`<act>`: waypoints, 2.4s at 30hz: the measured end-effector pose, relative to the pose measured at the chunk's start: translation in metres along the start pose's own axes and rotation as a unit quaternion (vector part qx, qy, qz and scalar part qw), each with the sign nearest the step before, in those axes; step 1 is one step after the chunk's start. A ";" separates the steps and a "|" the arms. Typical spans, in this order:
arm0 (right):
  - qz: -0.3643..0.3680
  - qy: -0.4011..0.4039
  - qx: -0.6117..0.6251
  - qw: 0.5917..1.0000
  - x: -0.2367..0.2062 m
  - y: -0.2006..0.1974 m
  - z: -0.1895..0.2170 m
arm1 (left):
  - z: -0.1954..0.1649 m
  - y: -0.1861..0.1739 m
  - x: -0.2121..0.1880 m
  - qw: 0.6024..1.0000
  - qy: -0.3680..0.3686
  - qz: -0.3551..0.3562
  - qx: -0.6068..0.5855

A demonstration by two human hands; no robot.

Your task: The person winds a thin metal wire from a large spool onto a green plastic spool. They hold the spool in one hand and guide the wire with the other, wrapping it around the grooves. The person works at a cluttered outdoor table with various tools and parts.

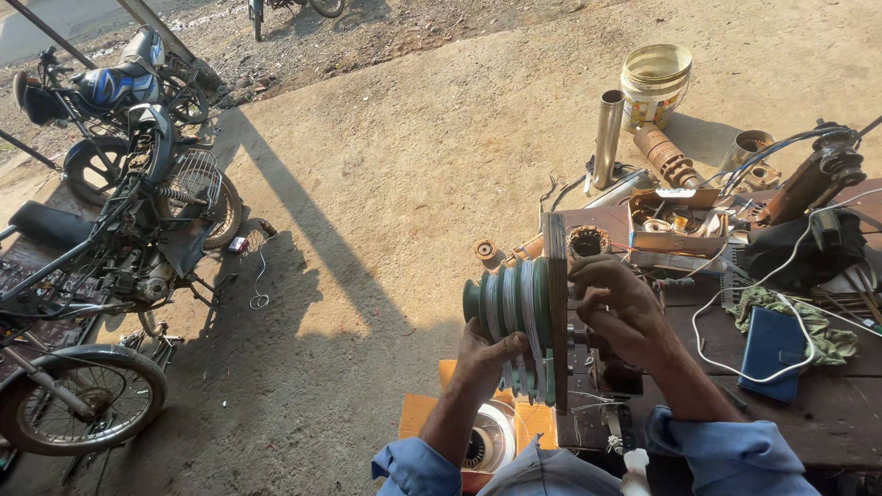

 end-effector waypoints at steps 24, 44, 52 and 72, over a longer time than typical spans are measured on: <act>0.021 0.033 -0.097 0.995 0.001 0.008 -0.011 | 0.011 -0.012 0.006 0.999 -0.044 0.010 -0.008; 0.014 0.010 0.061 0.998 -0.002 0.002 -0.024 | 0.021 -0.013 0.013 0.998 -0.043 0.011 -0.041; -0.051 0.117 0.162 0.979 -0.003 -0.009 -0.035 | 0.024 -0.013 0.013 0.998 -0.040 0.018 -0.044; 0.022 0.181 0.173 0.968 -0.005 -0.005 -0.043 | 0.024 -0.005 0.009 0.996 -0.022 -0.033 -0.078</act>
Point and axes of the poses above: each hand's wrist, its own x-axis towards the middle knuckle, its own y-axis out of the palm, z = x × y, the point moved 4 cm from there along x, towards the middle knuckle, and after that the axes turned 14 degrees about -z, right-handed, at the moved point
